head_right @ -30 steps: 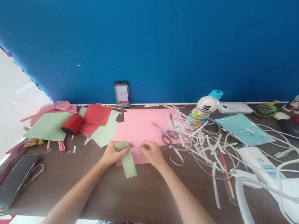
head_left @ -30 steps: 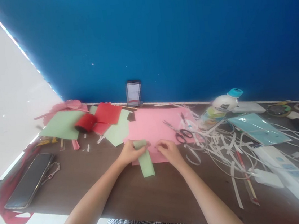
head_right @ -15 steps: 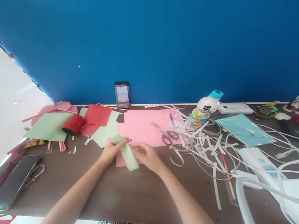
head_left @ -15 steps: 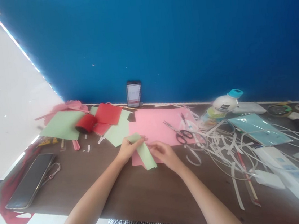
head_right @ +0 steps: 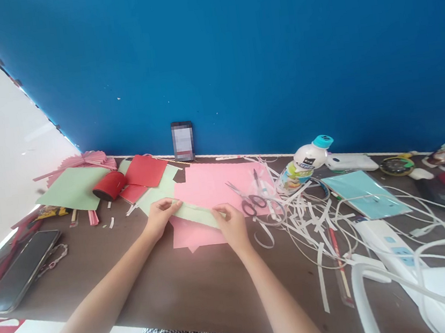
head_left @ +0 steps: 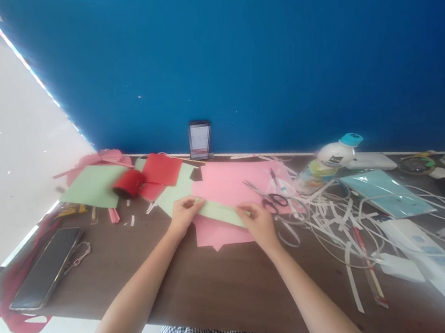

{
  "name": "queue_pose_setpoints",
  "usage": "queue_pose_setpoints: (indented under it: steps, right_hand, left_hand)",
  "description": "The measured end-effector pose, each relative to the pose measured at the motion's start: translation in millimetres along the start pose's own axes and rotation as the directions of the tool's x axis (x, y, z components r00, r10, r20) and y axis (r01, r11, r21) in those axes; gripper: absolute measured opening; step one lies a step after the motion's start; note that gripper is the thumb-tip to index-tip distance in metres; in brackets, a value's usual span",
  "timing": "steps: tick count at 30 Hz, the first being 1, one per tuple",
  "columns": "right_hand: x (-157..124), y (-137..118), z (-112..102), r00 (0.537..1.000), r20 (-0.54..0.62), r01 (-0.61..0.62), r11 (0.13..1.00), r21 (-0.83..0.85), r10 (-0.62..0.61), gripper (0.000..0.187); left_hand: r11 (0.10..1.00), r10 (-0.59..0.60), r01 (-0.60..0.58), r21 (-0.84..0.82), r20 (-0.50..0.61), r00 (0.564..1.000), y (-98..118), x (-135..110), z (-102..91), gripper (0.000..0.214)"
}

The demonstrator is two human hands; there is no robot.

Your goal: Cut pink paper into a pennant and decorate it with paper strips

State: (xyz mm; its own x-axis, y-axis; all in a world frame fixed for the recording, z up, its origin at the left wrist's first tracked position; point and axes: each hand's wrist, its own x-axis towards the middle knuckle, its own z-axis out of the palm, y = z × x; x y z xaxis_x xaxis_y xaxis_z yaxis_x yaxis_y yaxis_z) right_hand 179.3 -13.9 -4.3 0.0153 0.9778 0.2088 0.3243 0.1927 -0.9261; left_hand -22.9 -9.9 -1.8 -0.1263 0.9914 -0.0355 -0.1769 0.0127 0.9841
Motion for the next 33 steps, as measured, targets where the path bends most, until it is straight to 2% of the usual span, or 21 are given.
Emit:
queue_pose_setpoints:
  steps: [4, 8, 11, 14, 17, 24, 27, 31, 33]
  right_hand:
    - [4, 0, -5, 1.000, -0.018, -0.023, 1.000, 0.000, 0.023, 0.022]
    - [5, 1, -9, 1.000, 0.022, 0.016, 0.997, -0.081, -0.015, 0.023]
    - [4, 3, -9, 0.986, 0.047, 0.168, 0.952, -0.257, -0.162, 0.022]
    - [0, 2, -5, 0.926, 0.138, 0.377, 0.826, -0.418, -0.353, 0.021]
    - [-5, -5, 1, 0.889, 0.254, 0.455, 0.790, -0.411, -0.380, 0.020]
    - [-10, -13, 6, 0.919, 0.346, 0.296, 0.911, -0.287, -0.189, 0.023]
    - [-10, -12, 5, 0.917, 0.366, 0.269, 0.923, -0.275, -0.159, 0.024]
    - [-11, -11, 6, 0.917, 0.372, 0.241, 0.944, -0.227, -0.144, 0.025]
    - [-11, -11, 5, 0.912, 0.385, 0.239, 0.947, -0.214, -0.143, 0.025]
  left_hand:
    - [0.999, 0.030, -0.030, 0.018, 0.009, 1.000, -1, 2, -1.9, 0.025]
    - [0.994, 0.036, -0.047, 0.096, 0.114, 0.993, -3, 3, -4.6, 0.027]
    - [0.962, 0.079, -0.127, 0.241, 0.201, 0.976, -3, 1, -4.4, 0.030]
    - [0.914, 0.145, -0.232, 0.333, 0.267, 0.953, -2, -6, 0.0, 0.028]
    - [0.894, 0.156, -0.270, 0.358, 0.316, 0.936, 0, -12, 4.6, 0.028]
    - [0.944, 0.070, -0.175, 0.279, 0.350, 0.934, 2, -9, 3.6, 0.033]
    - [0.921, 0.088, -0.220, 0.323, 0.376, 0.922, 1, -8, 4.6, 0.037]
    - [0.830, 0.121, -0.329, 0.451, 0.429, 0.895, 1, -12, 8.2, 0.030]
    - [0.810, 0.131, -0.354, 0.467, 0.444, 0.886, 2, -12, 7.9, 0.035]
